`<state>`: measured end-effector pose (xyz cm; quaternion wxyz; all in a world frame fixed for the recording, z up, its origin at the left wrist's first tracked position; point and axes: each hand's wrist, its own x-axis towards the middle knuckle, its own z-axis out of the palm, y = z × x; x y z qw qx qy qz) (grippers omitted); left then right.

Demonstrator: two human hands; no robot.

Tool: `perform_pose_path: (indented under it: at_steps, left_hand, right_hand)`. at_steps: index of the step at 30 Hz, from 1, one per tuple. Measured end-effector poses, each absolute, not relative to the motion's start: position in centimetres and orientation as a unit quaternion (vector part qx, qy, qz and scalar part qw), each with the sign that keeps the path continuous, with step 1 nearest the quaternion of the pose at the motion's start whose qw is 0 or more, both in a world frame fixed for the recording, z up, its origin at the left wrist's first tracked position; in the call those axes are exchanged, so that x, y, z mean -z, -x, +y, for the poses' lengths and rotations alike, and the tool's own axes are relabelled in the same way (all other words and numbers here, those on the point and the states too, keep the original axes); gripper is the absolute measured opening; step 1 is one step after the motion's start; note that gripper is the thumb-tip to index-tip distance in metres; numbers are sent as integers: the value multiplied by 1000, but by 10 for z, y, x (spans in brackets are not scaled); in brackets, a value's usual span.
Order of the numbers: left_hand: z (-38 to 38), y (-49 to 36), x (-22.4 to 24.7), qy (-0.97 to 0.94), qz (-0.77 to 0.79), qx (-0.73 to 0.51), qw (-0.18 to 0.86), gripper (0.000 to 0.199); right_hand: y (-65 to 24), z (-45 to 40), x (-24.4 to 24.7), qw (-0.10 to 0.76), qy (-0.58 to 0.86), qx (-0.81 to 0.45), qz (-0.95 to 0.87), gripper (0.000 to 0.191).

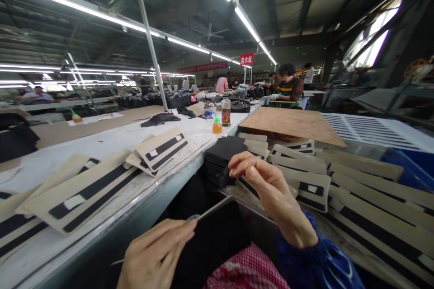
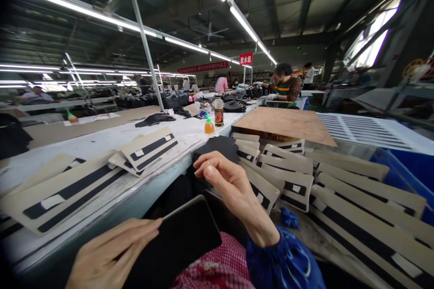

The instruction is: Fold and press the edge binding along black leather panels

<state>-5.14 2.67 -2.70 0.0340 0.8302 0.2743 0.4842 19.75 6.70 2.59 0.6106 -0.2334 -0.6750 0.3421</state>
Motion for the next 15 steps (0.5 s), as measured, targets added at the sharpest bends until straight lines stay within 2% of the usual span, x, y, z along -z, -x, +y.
perform_pose_path:
  at_steps: [4, 7, 9, 11, 13, 15]
  left_hand:
    - [20, 63, 24, -748, 375, -544, -62, 21]
    - [17, 66, 27, -722, 414, -546, -101, 19]
    - [18, 69, 28, -738, 410, -519, -132, 19]
    - [19, 70, 29, -752, 397, -502, -156, 19]
    - [18, 67, 28, -763, 380, -500, -154, 21]
    - [14, 61, 28, -756, 368, -522, -139, 27]
  right_hand:
    - [-192, 53, 0, 578, 335, -150, -729, 31]
    - [-176, 42, 19, 552, 351, -64, -754, 37]
    - [-167, 38, 24, 568, 340, -30, -749, 34]
    - [-161, 36, 23, 609, 333, -35, -719, 19]
    - [-158, 36, 18, 637, 338, -94, -686, 4]
    - [-158, 38, 11, 638, 344, -192, -661, 19]
